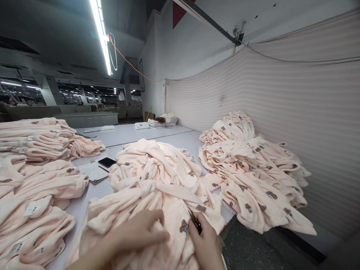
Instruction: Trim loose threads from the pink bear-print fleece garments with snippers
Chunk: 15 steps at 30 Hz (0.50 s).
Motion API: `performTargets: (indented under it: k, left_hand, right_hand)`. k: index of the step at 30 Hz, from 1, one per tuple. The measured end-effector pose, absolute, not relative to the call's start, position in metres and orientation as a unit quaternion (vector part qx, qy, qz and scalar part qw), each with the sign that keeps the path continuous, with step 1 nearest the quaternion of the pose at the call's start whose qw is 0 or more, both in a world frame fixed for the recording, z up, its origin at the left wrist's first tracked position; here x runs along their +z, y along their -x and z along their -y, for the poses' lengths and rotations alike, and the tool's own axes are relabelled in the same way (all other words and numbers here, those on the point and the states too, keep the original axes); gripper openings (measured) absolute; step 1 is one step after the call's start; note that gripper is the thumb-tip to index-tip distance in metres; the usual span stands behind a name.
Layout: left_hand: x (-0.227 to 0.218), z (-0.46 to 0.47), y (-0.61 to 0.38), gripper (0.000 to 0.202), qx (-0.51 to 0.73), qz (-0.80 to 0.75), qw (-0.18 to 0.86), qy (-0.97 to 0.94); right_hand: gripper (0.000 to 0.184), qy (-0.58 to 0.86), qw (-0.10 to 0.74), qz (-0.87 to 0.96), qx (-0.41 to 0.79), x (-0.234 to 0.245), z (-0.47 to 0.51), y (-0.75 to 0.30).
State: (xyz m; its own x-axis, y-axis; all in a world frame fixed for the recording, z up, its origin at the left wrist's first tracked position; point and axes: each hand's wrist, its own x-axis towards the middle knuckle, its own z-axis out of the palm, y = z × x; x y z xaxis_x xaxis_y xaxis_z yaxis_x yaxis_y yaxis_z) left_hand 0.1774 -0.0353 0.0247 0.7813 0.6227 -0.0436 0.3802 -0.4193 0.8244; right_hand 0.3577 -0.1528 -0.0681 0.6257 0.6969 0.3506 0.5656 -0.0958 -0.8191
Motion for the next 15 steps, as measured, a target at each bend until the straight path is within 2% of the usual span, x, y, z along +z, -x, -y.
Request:
performTargets:
  k: [2, 4, 5, 7, 10, 12, 15]
  left_hand:
    - [0.015, 0.047, -0.192, 0.029, 0.107, -0.29, 0.378, -0.873]
    - [0.008, 0.053, -0.2, 0.013, 0.121, -0.28, 0.372, -0.876]
    - [0.005, 0.053, -0.201, 0.008, 0.131, -0.274, 0.402, -0.864]
    - [0.003, 0.047, -0.195, 0.016, 0.154, -0.263, 0.498, -0.811]
    - [0.001, 0.034, -0.176, 0.014, 0.198, -0.267, 0.647, -0.686]
    - [-0.003, 0.029, -0.166, 0.013, 0.211, -0.279, 0.693, -0.63]
    - [-0.009, 0.025, -0.158, 0.012, 0.212, -0.286, 0.735, -0.578]
  right_hand:
    - [0.016, 0.701, 0.537, 0.466, 0.052, -0.058, 0.148, -0.343]
    - [0.014, 0.66, 0.563, 0.496, 0.029, -0.054, 0.145, -0.329]
    - [0.014, 0.648, 0.572, 0.502, 0.023, -0.054, 0.143, -0.324]
    - [0.015, 0.635, 0.591, 0.495, 0.043, -0.061, 0.141, -0.316]
    - [0.018, 0.629, 0.61, 0.463, 0.13, -0.076, 0.141, -0.312]
    - [0.02, 0.625, 0.603, 0.468, 0.164, -0.082, 0.142, -0.31]
    - [0.024, 0.613, 0.595, 0.498, 0.149, -0.078, 0.143, -0.308]
